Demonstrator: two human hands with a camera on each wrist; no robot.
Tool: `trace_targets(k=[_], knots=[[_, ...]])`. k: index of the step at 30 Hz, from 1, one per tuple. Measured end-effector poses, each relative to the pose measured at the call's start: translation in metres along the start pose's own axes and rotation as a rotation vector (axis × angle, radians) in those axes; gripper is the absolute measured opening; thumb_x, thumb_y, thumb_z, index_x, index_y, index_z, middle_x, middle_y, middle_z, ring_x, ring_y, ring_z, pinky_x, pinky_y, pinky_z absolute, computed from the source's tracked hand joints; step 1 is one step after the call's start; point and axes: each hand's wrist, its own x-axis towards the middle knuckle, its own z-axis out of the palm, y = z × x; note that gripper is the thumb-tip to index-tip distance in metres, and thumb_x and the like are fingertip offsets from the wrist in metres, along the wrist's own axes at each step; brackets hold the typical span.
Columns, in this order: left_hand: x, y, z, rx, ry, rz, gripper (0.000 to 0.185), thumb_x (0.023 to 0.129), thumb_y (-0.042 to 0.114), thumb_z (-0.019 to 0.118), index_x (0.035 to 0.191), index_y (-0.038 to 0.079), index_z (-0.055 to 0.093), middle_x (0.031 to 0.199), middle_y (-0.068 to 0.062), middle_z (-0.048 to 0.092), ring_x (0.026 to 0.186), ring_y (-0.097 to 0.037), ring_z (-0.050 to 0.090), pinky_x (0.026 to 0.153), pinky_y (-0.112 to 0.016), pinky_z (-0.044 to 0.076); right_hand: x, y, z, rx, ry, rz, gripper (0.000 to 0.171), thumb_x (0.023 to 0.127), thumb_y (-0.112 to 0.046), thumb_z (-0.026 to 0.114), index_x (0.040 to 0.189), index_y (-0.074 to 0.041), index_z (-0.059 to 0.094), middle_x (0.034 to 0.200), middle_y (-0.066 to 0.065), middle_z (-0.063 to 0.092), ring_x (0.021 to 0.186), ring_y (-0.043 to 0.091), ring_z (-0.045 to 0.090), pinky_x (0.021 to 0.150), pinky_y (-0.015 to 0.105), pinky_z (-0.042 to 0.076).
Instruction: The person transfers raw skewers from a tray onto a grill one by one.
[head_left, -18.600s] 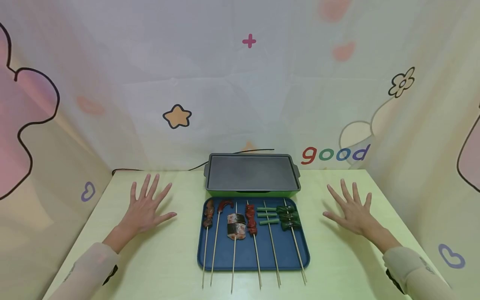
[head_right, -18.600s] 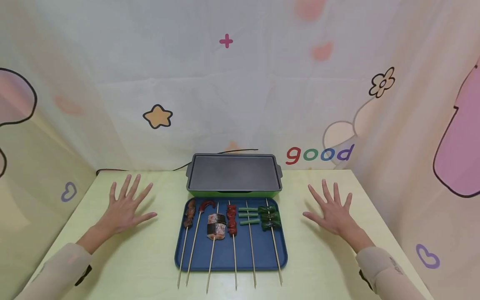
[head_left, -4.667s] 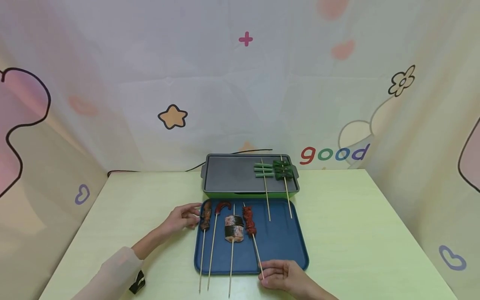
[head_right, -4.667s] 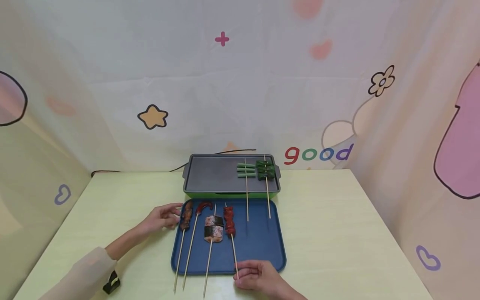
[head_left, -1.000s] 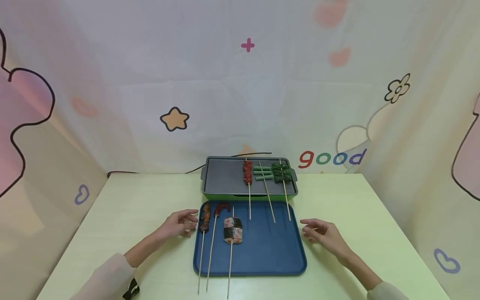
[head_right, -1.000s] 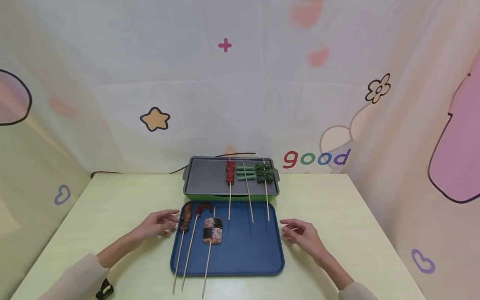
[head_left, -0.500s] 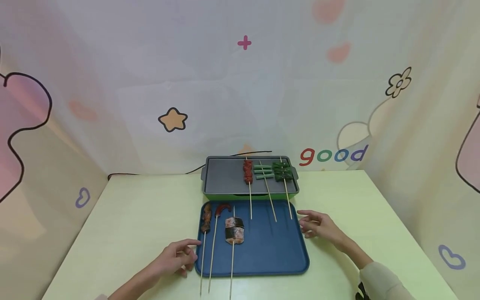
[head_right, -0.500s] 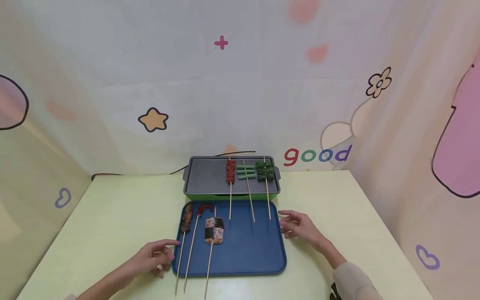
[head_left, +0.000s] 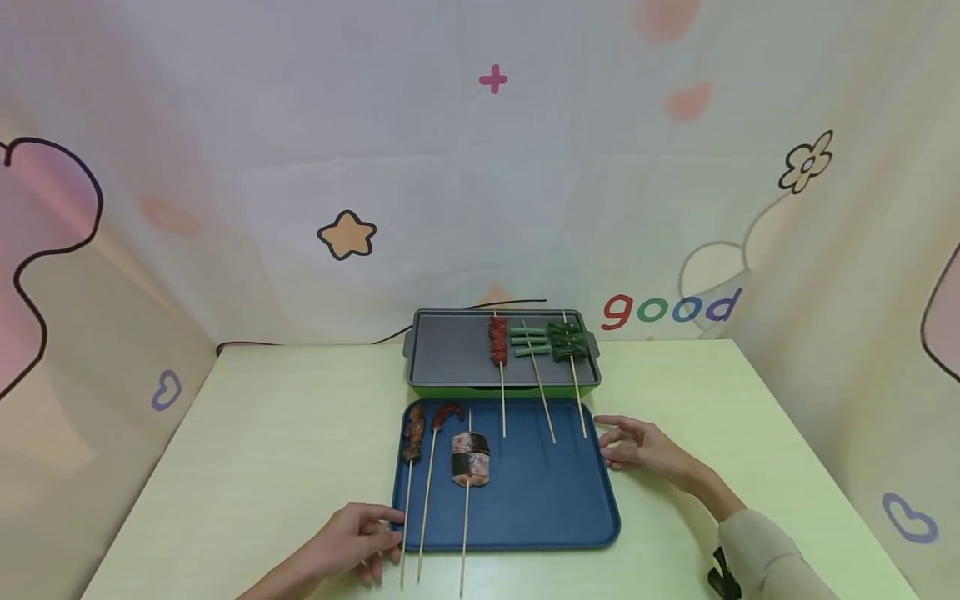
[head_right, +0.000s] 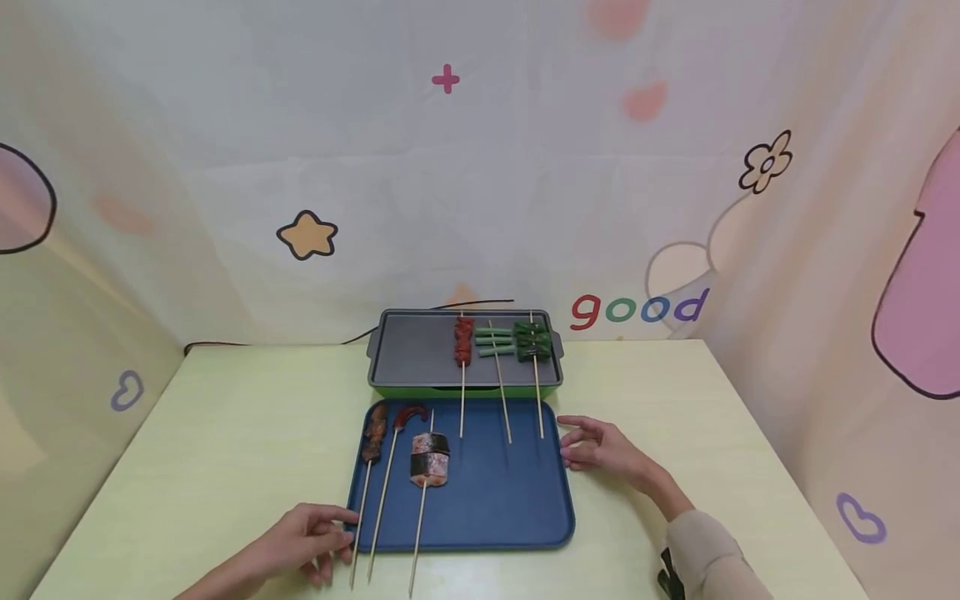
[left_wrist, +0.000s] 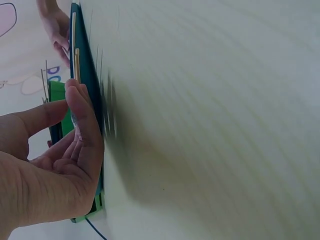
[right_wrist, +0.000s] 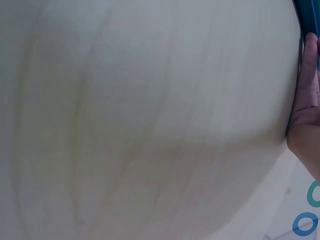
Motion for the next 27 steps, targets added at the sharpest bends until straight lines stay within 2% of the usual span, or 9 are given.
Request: trace_targets(k=[6,10,14,20,23,27], knots=[[0.003,-0.003,-0.001,-0.045,-0.005,-0.049,0.044,0.101,0.012,0.062,0.134,-0.016,0.055,0.081,-0.001,0.075,0.050,-0.004,0.059,0.049,-0.017,0.050,-0.001,0.000,-0.002,0.007,-0.014,0.007,0.066,0.101,-0.011,0.063,0.156,0.007,0.030,0.111,0.003,0.065,0.095,0.008,0.070,0.086,0.026,0.061],[0.005,-0.003,-0.001,-0.087,0.009,-0.099,0.041,0.100,0.016,0.063,0.131,-0.010,0.060,0.078,0.004,0.073,0.048,-0.001,0.056,0.049,-0.016,0.048,-0.002,0.001,-0.002,0.006,-0.010,-0.006,0.068,0.100,-0.010,0.064,0.156,0.007,0.030,0.111,0.003,0.065,0.096,0.007,0.070,0.087,0.027,0.061],[0.008,-0.001,-0.001,-0.118,0.030,-0.148,0.040,0.098,0.019,0.065,0.128,-0.007,0.065,0.075,0.006,0.069,0.047,-0.001,0.051,0.050,-0.017,0.041,-0.002,0.004,-0.001,0.014,-0.004,-0.013,0.069,0.100,-0.008,0.065,0.156,0.007,0.028,0.111,0.003,0.065,0.096,0.006,0.071,0.088,0.028,0.062],[0.013,0.002,0.003,-0.103,0.041,-0.178,0.031,0.098,0.018,0.066,0.120,-0.004,0.071,0.070,0.006,0.065,0.047,-0.002,0.044,0.050,-0.018,0.037,-0.003,0.004,0.001,0.018,0.015,-0.018,0.068,0.100,-0.010,0.065,0.155,0.008,0.030,0.111,0.003,0.066,0.095,0.006,0.071,0.087,0.027,0.062],[0.012,0.002,0.004,-0.108,0.043,-0.193,0.029,0.097,0.019,0.067,0.117,-0.001,0.072,0.073,0.005,0.063,0.050,-0.005,0.044,0.052,-0.020,0.036,-0.004,0.004,0.002,0.011,0.020,-0.013,0.069,0.099,-0.012,0.066,0.155,0.008,0.031,0.111,0.004,0.066,0.094,0.006,0.070,0.086,0.026,0.061],[0.009,0.002,0.003,-0.159,0.020,-0.186,0.030,0.096,0.021,0.070,0.119,0.001,0.070,0.081,0.005,0.067,0.055,-0.008,0.045,0.055,-0.022,0.036,-0.005,0.003,0.003,-0.001,0.025,-0.015,0.067,0.099,-0.011,0.066,0.154,0.009,0.033,0.111,0.005,0.065,0.093,0.005,0.070,0.085,0.026,0.061]])
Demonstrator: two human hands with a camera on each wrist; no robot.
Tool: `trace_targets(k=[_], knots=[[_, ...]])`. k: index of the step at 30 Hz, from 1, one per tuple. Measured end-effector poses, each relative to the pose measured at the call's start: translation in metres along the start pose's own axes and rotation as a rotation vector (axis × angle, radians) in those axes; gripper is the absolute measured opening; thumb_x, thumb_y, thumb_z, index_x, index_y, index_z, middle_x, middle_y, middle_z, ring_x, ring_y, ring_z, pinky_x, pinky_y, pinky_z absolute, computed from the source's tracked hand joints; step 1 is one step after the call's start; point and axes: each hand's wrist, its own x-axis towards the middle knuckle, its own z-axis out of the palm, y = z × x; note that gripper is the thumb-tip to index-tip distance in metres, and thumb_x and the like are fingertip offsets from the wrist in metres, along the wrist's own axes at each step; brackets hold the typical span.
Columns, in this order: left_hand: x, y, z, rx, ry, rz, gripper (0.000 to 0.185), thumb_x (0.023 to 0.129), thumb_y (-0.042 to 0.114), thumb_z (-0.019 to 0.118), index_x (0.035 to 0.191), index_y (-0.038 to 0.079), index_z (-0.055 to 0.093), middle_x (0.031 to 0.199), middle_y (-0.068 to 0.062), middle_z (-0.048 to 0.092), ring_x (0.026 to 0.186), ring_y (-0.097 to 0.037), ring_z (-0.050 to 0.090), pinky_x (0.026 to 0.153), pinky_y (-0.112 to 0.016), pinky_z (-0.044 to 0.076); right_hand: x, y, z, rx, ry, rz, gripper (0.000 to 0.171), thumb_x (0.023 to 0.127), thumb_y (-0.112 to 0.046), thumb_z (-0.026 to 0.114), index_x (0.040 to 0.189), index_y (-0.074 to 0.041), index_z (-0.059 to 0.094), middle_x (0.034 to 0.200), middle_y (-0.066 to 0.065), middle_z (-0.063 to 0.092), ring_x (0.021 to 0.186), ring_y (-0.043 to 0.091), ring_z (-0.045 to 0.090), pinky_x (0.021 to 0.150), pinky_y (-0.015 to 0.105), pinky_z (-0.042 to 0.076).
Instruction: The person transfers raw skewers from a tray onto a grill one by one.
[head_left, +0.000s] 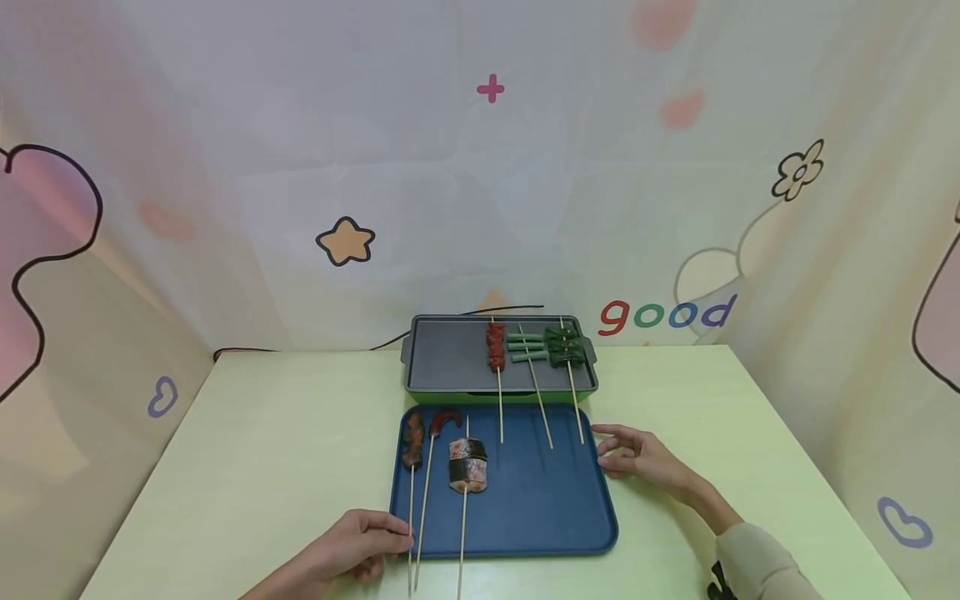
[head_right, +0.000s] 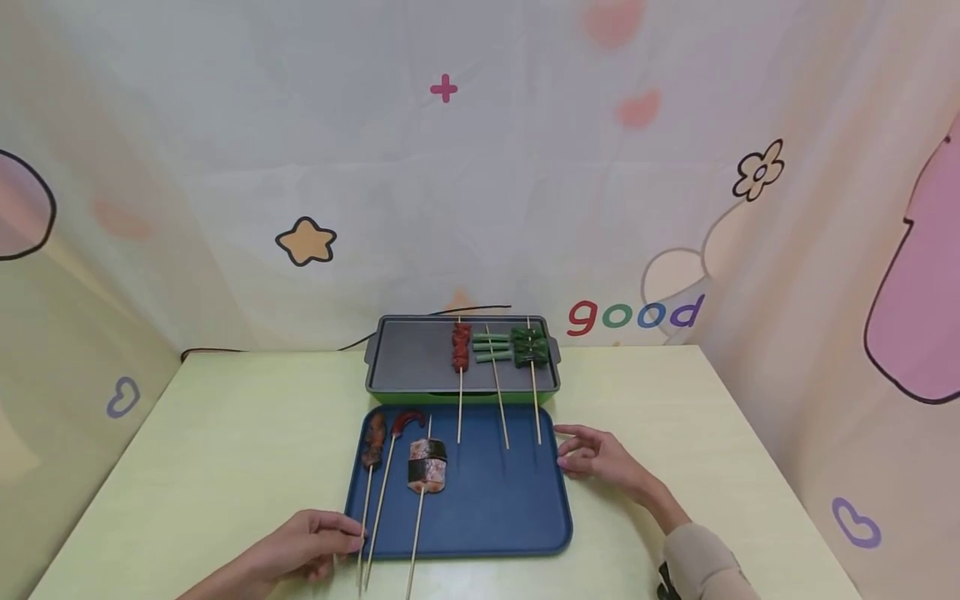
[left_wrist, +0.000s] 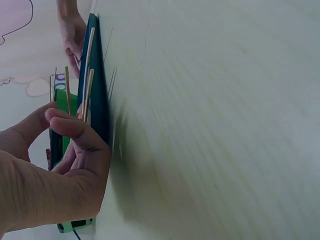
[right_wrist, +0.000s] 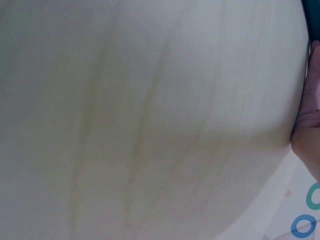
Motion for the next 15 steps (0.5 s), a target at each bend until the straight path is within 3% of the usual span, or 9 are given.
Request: trace_targets(k=[8,15], knots=[[-0.011,-0.006,-0.004,-0.094,-0.047,0.063,0.039,0.093,0.009,0.071,0.128,-0.007,0.061,0.090,0.003,0.077,0.075,-0.009,0.071,0.066,-0.022,0.059,-0.002,-0.004,0.003,0.008,0.004,0.002,0.063,0.100,-0.008,0.064,0.152,0.012,0.034,0.114,0.010,0.064,0.093,0.004,0.069,0.085,0.026,0.062],[-0.017,-0.013,-0.008,-0.177,-0.042,0.043,0.041,0.092,0.003,0.071,0.131,-0.007,0.061,0.093,0.002,0.076,0.082,-0.010,0.073,0.073,-0.025,0.063,-0.002,-0.003,0.003,-0.001,0.004,-0.002,0.063,0.100,-0.008,0.064,0.151,0.013,0.035,0.112,0.004,0.064,0.093,0.003,0.069,0.084,0.025,0.062]])
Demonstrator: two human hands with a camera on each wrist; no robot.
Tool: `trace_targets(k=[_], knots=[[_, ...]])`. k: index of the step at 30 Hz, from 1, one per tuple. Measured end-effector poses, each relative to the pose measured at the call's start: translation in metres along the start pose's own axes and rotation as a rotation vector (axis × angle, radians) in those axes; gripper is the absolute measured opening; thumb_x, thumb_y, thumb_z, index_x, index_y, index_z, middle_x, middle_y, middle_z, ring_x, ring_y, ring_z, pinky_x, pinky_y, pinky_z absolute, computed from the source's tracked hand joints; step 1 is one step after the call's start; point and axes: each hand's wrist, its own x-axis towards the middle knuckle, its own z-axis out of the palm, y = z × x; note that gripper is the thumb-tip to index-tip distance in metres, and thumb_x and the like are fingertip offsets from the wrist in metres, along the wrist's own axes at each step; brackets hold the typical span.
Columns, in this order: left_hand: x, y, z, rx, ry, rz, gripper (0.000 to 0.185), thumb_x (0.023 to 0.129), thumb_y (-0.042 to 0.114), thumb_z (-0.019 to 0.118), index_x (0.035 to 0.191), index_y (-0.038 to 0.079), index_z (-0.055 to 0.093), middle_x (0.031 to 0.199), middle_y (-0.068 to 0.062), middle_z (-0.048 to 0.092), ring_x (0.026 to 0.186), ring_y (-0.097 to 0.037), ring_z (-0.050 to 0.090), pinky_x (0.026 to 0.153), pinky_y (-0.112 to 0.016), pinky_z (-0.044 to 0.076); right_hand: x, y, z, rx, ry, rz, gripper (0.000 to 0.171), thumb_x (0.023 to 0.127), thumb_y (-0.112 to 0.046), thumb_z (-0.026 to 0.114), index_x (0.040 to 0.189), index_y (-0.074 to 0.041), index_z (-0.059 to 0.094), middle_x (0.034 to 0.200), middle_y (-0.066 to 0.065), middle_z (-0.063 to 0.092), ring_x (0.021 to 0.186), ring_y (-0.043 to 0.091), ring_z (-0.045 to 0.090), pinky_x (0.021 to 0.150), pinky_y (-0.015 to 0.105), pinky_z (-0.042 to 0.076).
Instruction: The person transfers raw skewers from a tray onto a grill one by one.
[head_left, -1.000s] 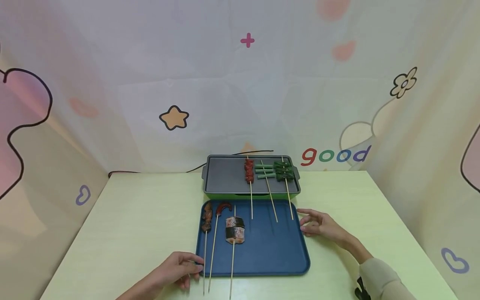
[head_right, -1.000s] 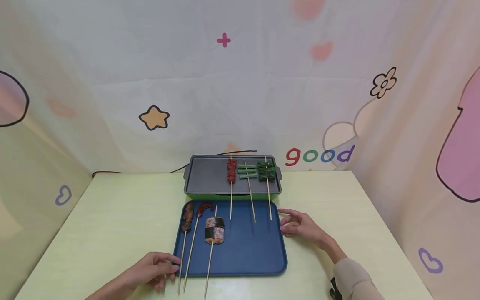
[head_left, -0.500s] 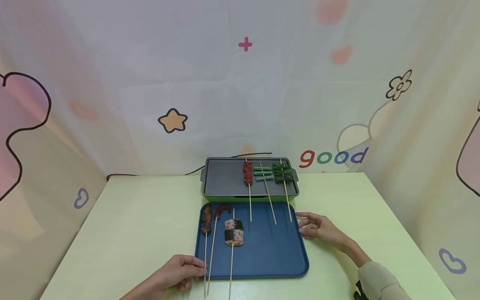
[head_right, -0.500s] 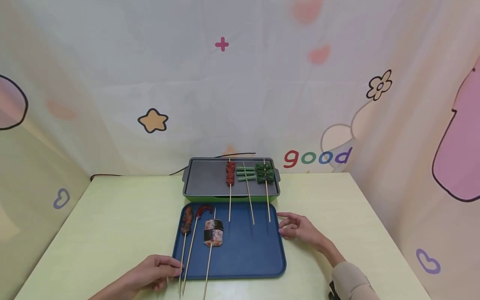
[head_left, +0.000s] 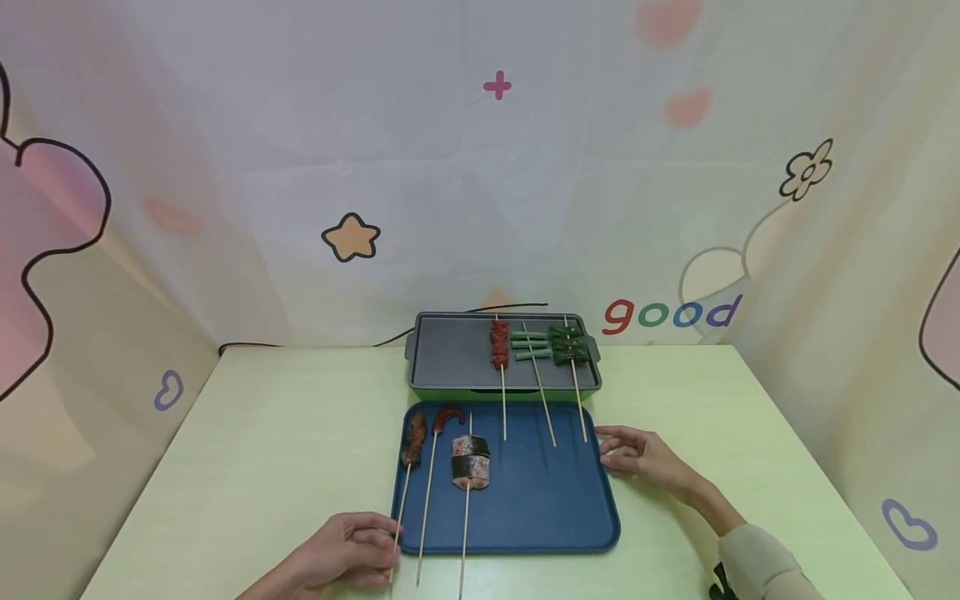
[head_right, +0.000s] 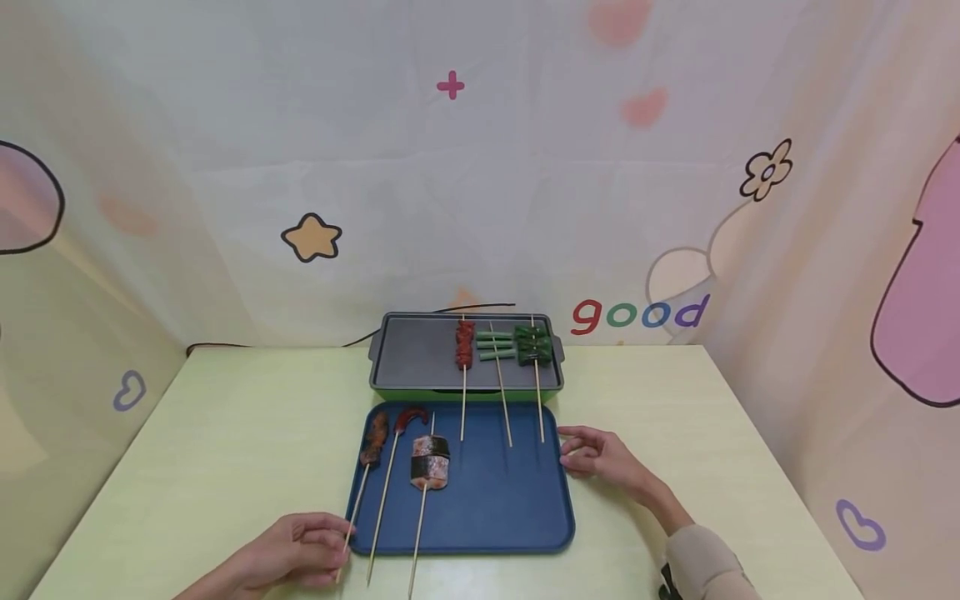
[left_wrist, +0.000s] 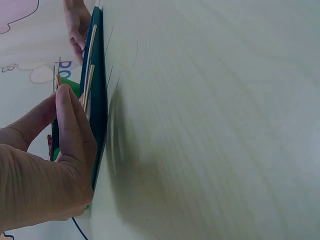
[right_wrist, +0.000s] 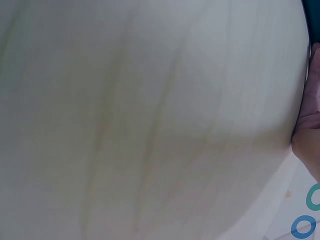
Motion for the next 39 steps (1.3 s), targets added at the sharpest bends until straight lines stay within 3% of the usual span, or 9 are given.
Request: trace_targets(k=[5,11,16,18,23,29,32,39], knots=[[-0.006,-0.005,-0.004,-0.005,-0.020,0.014,0.046,0.095,0.006,0.069,0.137,-0.008,0.057,0.097,0.004,0.075,0.090,-0.010,0.073,0.077,-0.025,0.063,-0.001,0.002,0.000,0.000,-0.001,-0.004,0.063,0.100,-0.008,0.065,0.151,0.014,0.035,0.112,0.004,0.064,0.093,0.003,0.069,0.083,0.025,0.062],[-0.013,-0.011,-0.005,-0.038,0.009,-0.009,0.051,0.096,0.012,0.070,0.141,-0.008,0.054,0.104,0.001,0.073,0.098,-0.011,0.071,0.086,-0.030,0.062,-0.002,0.003,0.000,-0.012,0.004,0.014,0.063,0.100,-0.011,0.065,0.151,0.012,0.036,0.112,0.004,0.064,0.093,0.003,0.069,0.083,0.024,0.061],[-0.014,-0.011,-0.012,-0.061,0.030,0.053,0.056,0.096,0.012,0.069,0.145,-0.007,0.050,0.107,0.004,0.070,0.101,-0.009,0.069,0.089,-0.031,0.062,-0.003,0.003,0.001,-0.011,0.003,0.021,0.063,0.100,-0.011,0.065,0.151,0.012,0.037,0.112,0.003,0.064,0.093,0.003,0.069,0.083,0.024,0.061],[-0.011,-0.009,-0.015,-0.074,0.067,0.085,0.057,0.096,0.012,0.070,0.146,-0.006,0.050,0.108,0.005,0.070,0.101,-0.009,0.070,0.088,-0.030,0.062,-0.004,0.002,0.001,-0.009,0.003,0.017,0.063,0.100,-0.011,0.065,0.151,0.012,0.037,0.112,0.004,0.064,0.093,0.003,0.069,0.083,0.024,0.061],[0.003,0.002,-0.019,-0.138,0.216,0.140,0.060,0.094,0.010,0.072,0.149,-0.001,0.049,0.109,0.005,0.072,0.100,-0.008,0.072,0.088,-0.025,0.061,-0.004,0.002,0.000,-0.007,0.005,-0.003,0.062,0.100,-0.009,0.064,0.151,0.013,0.036,0.112,0.006,0.064,0.093,0.002,0.068,0.082,0.023,0.061],[0.024,0.020,-0.016,-0.136,0.364,0.220,0.060,0.095,0.004,0.069,0.151,0.000,0.048,0.111,0.003,0.069,0.102,-0.010,0.072,0.090,-0.025,0.060,-0.003,0.001,0.001,-0.004,0.008,0.013,0.062,0.100,-0.009,0.064,0.151,0.012,0.036,0.113,0.004,0.064,0.094,0.002,0.068,0.083,0.023,0.061],[0.034,0.032,-0.013,-0.118,0.392,0.251,0.058,0.095,0.003,0.068,0.150,0.001,0.049,0.111,0.003,0.067,0.103,-0.011,0.071,0.089,-0.025,0.060,-0.002,0.001,0.001,-0.009,0.009,0.010,0.062,0.100,-0.008,0.063,0.151,0.013,0.035,0.113,0.005,0.064,0.094,0.002,0.068,0.082,0.023,0.061],[0.047,0.060,-0.004,-0.038,0.340,0.262,0.056,0.097,0.008,0.067,0.150,0.002,0.050,0.113,-0.002,0.067,0.098,-0.009,0.070,0.089,-0.025,0.061,0.000,0.000,0.001,-0.009,0.016,0.012,0.061,0.100,-0.007,0.063,0.151,0.013,0.036,0.113,0.009,0.064,0.094,0.001,0.068,0.083,0.023,0.061]])
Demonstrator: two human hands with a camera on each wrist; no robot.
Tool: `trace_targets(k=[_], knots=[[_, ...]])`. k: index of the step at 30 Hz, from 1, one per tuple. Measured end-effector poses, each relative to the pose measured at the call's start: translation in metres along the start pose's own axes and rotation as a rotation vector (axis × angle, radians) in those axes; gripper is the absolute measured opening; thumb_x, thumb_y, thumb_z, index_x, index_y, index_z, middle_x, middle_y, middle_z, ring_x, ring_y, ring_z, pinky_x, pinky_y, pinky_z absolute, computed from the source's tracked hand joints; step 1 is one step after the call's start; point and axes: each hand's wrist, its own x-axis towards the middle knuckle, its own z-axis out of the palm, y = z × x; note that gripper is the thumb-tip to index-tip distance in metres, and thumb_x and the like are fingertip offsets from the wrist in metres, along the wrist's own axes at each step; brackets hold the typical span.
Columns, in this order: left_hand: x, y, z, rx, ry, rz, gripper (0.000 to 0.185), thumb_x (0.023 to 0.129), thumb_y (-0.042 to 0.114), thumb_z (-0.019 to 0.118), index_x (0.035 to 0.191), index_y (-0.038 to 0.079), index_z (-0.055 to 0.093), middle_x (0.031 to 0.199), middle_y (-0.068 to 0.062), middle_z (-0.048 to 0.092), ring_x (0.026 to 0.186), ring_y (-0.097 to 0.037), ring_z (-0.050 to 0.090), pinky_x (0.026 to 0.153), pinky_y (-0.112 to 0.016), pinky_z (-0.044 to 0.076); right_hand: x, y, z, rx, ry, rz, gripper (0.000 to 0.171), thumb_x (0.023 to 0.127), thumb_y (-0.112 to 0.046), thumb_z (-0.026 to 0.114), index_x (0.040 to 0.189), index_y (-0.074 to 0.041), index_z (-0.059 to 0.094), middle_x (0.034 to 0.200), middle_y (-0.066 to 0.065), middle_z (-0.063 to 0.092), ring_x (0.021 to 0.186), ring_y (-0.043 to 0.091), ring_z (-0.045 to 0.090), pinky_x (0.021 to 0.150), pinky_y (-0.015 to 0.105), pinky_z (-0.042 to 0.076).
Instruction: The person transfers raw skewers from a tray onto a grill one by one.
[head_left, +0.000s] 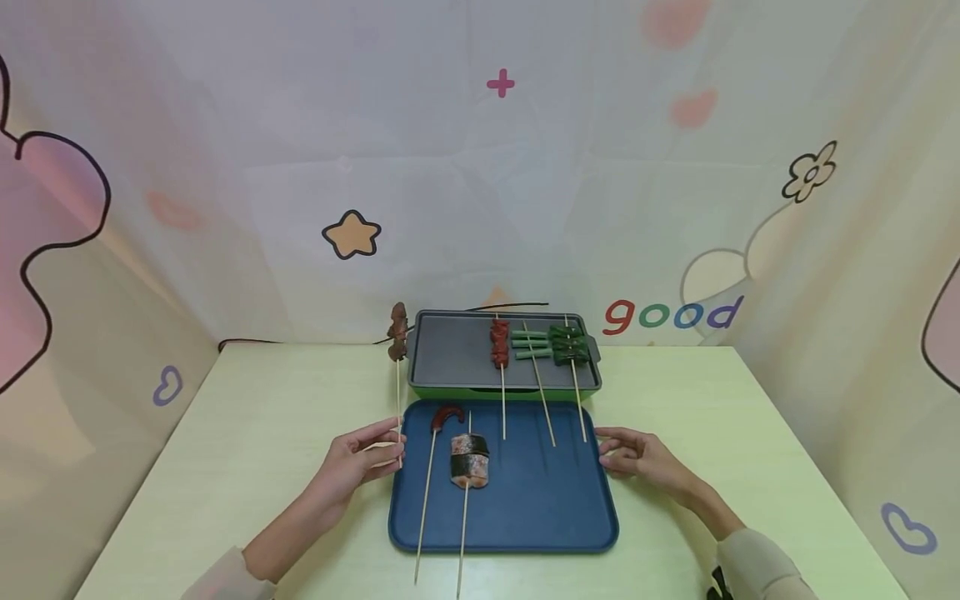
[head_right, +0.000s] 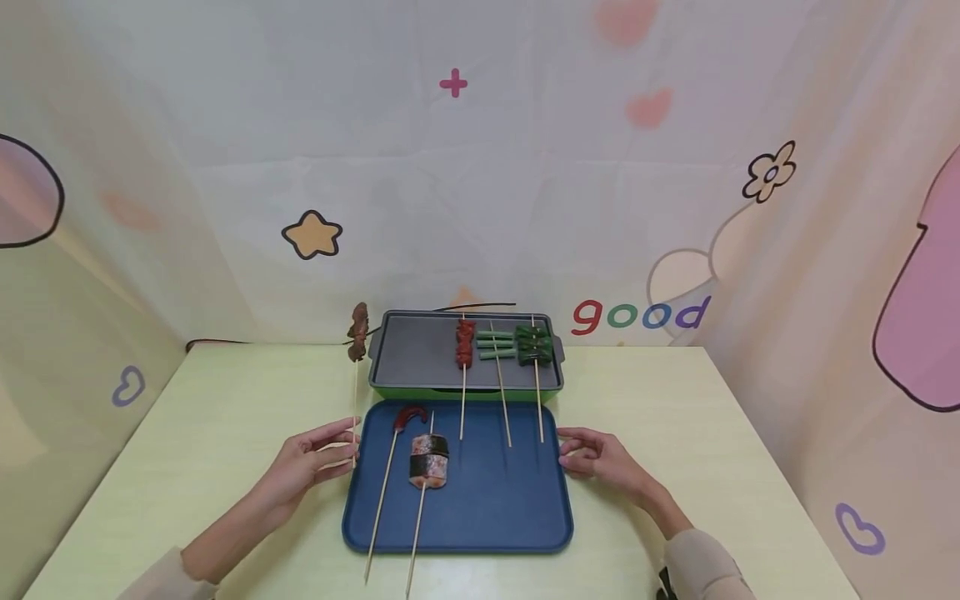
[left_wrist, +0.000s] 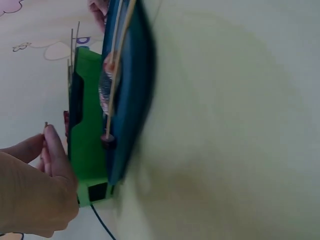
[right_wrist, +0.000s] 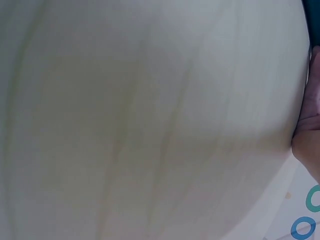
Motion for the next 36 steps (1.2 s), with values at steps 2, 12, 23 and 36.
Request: trace_targets(k=[2,12,23,36], knots=[[0.005,0.006,0.005,0.018,-0.005,-0.026,0.053,0.097,0.008,0.067,0.148,0.002,0.053,0.113,-0.005,0.068,0.099,-0.011,0.070,0.088,-0.027,0.061,0.000,0.000,0.000,-0.004,0.005,0.002,0.061,0.100,-0.007,0.063,0.151,0.013,0.036,0.114,0.009,0.064,0.094,0.001,0.068,0.083,0.023,0.061],[0.034,0.011,0.020,0.041,-0.042,-0.112,0.044,0.098,0.003,0.064,0.141,0.000,0.059,0.106,-0.004,0.069,0.102,-0.016,0.072,0.087,-0.028,0.062,0.001,0.000,0.001,-0.012,0.015,0.010,0.060,0.100,-0.007,0.063,0.150,0.012,0.038,0.115,0.012,0.064,0.093,0.002,0.068,0.082,0.022,0.060],[0.045,0.014,0.026,-0.010,0.028,-0.108,0.047,0.098,0.006,0.066,0.143,-0.001,0.056,0.102,-0.002,0.068,0.096,-0.013,0.071,0.086,-0.029,0.062,-0.001,0.001,-0.001,-0.019,0.012,0.006,0.060,0.099,-0.008,0.064,0.150,0.013,0.039,0.113,0.009,0.065,0.091,0.002,0.069,0.079,0.023,0.060],[0.050,0.014,0.023,-0.017,0.070,-0.090,0.043,0.098,0.006,0.066,0.140,-0.002,0.059,0.103,-0.001,0.069,0.092,-0.011,0.071,0.084,-0.026,0.062,-0.001,0.001,0.000,-0.011,0.018,0.007,0.060,0.099,-0.008,0.065,0.150,0.011,0.040,0.114,0.011,0.064,0.091,0.002,0.068,0.079,0.022,0.060]])
